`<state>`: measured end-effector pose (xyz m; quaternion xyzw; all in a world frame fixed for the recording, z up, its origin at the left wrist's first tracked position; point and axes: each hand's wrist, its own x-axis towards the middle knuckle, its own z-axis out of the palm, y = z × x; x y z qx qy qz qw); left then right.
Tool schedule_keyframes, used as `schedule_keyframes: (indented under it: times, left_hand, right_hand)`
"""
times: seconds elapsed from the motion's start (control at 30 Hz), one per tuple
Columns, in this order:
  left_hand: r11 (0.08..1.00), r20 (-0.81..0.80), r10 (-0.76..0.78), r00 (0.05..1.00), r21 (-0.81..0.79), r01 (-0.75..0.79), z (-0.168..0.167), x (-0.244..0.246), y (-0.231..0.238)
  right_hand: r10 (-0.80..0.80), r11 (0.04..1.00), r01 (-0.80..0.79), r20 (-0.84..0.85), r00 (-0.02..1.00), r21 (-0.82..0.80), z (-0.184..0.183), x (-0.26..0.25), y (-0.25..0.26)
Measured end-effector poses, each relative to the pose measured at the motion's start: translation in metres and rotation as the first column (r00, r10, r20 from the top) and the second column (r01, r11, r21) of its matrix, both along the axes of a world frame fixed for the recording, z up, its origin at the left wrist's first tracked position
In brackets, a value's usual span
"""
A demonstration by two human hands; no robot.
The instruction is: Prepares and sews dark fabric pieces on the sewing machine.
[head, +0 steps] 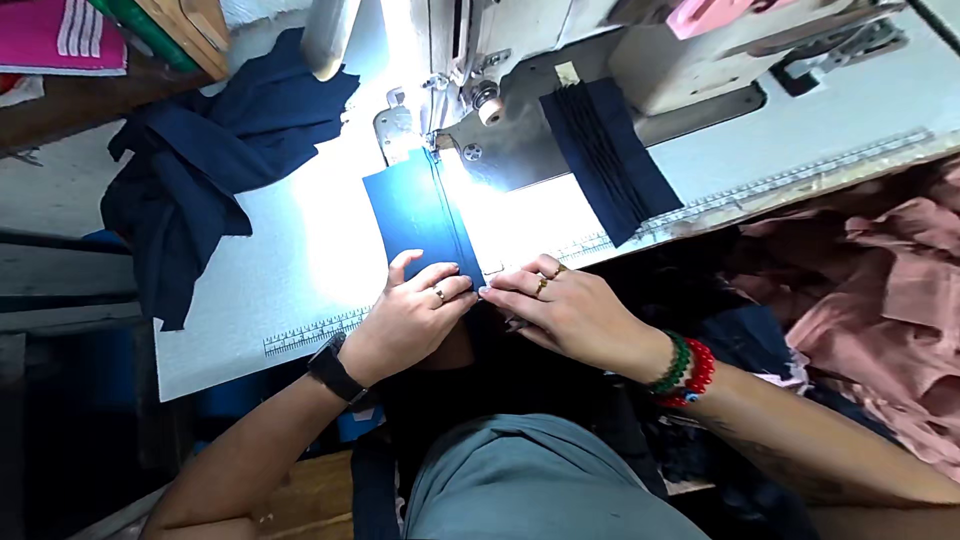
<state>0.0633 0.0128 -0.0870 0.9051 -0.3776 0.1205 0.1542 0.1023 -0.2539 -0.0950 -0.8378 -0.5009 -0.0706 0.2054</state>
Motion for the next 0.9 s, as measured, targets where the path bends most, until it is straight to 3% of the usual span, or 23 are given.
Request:
schedule_keyframes:
  times: [0.4, 0.67, 0.9]
  left_hand:
    - [1.0, -0.074, 0.019, 0.997, 0.021, -0.017, 0.015, 0.063, 0.023]
    - [0.999, -0.053, 0.037, 0.998, 0.025, -0.036, 0.016, 0.11, 0.041]
    - [0.994, -0.042, 0.104, 0.994, 0.018, -0.103, 0.013, 0.147, 0.056]
  right_hand:
    - [-0.065, 0.992, 0.069, 0.038, 0.997, -0.101, 0.018, 0.053, 0.03]
    - [-0.108, 0.992, 0.116, 0.12, 0.987, -0.054, 0.018, 0.098, 0.056]
    - [-0.156, 0.976, 0.174, 0.143, 0.977, -0.13, 0.021, 0.124, 0.075]
